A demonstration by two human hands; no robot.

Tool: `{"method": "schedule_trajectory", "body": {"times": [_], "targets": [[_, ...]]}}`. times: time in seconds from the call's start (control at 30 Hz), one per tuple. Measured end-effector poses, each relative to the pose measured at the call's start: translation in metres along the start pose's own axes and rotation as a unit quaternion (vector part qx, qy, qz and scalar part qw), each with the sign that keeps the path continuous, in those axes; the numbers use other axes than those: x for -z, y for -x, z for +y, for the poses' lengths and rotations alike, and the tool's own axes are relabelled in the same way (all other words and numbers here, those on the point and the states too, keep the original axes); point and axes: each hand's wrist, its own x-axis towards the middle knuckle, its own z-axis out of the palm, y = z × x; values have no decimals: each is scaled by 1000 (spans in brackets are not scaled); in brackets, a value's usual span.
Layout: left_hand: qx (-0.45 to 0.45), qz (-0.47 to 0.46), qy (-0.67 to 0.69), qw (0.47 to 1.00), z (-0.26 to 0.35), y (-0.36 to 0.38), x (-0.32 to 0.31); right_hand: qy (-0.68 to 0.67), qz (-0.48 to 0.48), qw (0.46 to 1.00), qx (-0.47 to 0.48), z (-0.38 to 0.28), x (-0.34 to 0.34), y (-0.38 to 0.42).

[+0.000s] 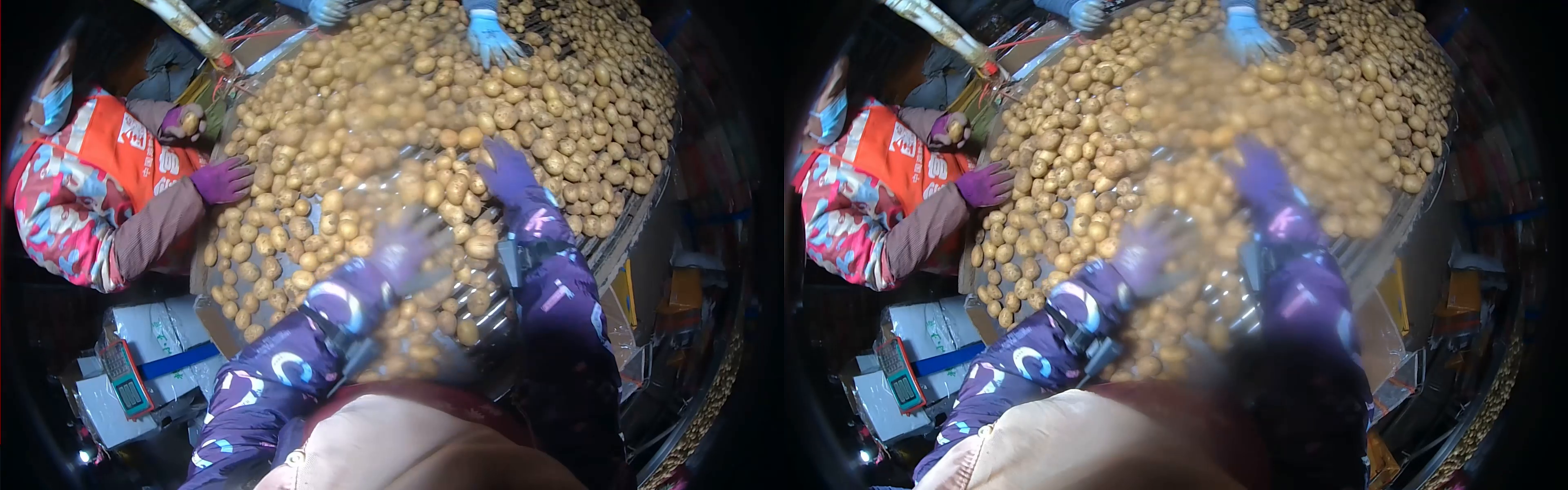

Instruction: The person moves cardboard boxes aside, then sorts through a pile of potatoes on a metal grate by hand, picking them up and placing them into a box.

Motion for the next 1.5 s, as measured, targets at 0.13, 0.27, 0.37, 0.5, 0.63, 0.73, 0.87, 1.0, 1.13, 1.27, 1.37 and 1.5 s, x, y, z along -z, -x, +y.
{"method": "schedule_trajectory", "body": {"times": [0.13, 0.27, 0.37, 0.5, 0.63, 0.73, 0.87, 1.0, 1.13, 1.27, 1.37, 1.5], "targets": [[-41, -9, 24, 999, 32, 39, -12, -50, -259, 963, -44, -31, 18, -12], [-93, 47, 45, 994, 28, 63, 3, -222, -242, 942, -70, -50, 57, 54], [-101, 24, 51, 993, 26, 87, 4, -141, -376, 915, -48, -76, 89, 85], [-99, 109, 32, 989, 25, 122, -11, -96, -474, 874, 40, -85, 76, 80], [-77, 124, 18, 989, 21, 111, -30, -122, -102, 982, 103, -70, 35, 22], [-73, 134, 7, 988, 15, 113, -42, -21, -184, 983, -12, -43, -14, -42], [-81, 128, 11, 988, 5, 116, -57, 155, -167, 973, -46, -47, -29, -56], [-85, 125, 9, 988, -1, 118, -64, 126, -175, 969, -122, -37, -23, -70], [-83, 121, 13, 989, -2, 120, -66, 19, -200, 974, -107, -9, -18, -72], [-78, 110, 14, 991, 0, 119, -65, -412, -216, 852, -240, -7, 27, -27], [-70, 101, 6, 992, 11, 114, -45, -471, -184, 830, -237, 7, 48, 20], [-88, 104, 12, 991, 18, 111, -20, -435, -104, 869, -212, 28, 43, 72]]}}
